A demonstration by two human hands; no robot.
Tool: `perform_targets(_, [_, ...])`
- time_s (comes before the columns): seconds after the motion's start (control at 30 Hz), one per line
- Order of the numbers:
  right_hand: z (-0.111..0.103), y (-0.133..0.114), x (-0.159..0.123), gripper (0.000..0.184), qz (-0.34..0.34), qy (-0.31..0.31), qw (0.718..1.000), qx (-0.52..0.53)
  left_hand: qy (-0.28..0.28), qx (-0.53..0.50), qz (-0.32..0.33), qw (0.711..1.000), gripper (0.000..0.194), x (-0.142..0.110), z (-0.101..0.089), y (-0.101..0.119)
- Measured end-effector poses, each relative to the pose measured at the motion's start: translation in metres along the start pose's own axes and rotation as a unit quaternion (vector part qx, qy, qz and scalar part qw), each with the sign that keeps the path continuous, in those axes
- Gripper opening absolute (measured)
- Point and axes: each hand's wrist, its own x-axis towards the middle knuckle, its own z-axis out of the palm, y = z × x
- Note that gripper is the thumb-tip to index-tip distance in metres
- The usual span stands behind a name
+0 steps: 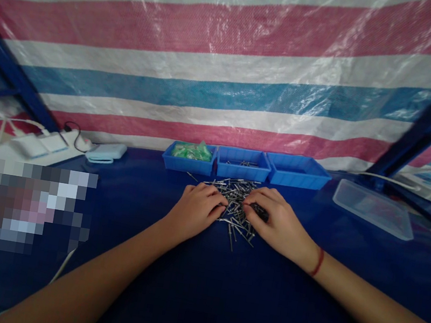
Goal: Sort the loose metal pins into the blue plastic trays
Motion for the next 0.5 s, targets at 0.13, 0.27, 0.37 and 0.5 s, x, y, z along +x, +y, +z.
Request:
perform_targets(0.13, [0.0007, -0.0017, -0.0006, 0.01, 0.001, -0.014, 1.0, 0.002, -0.009, 0.0, -0.002, 1.0, 0.014, 0.0006, -0.0024, 0.0004])
perform_targets(0.27, [0.002, -0.0027, -0.0005, 0.01, -0.007, -0.014, 1.0, 0.004, -0.011, 0.012, 0.004, 1.0, 0.012, 0.0004, -0.0043, 0.0023])
perform_targets(0.37, [0.0027, -0.0031, -0.0004, 0.01, -0.011, -0.012, 1.0, 0.004, -0.012, 0.028, 0.017, 0.999, 0.014, -0.0003, -0.0031, 0.003])
perform_targets(0.5, [0.0029, -0.0038, -0.0006, 0.01, -0.015, -0.014, 1.0, 0.008, -0.004, 0.044, 0.031, 0.999, 0.017, -0.0012, 0.0004, 0.0027])
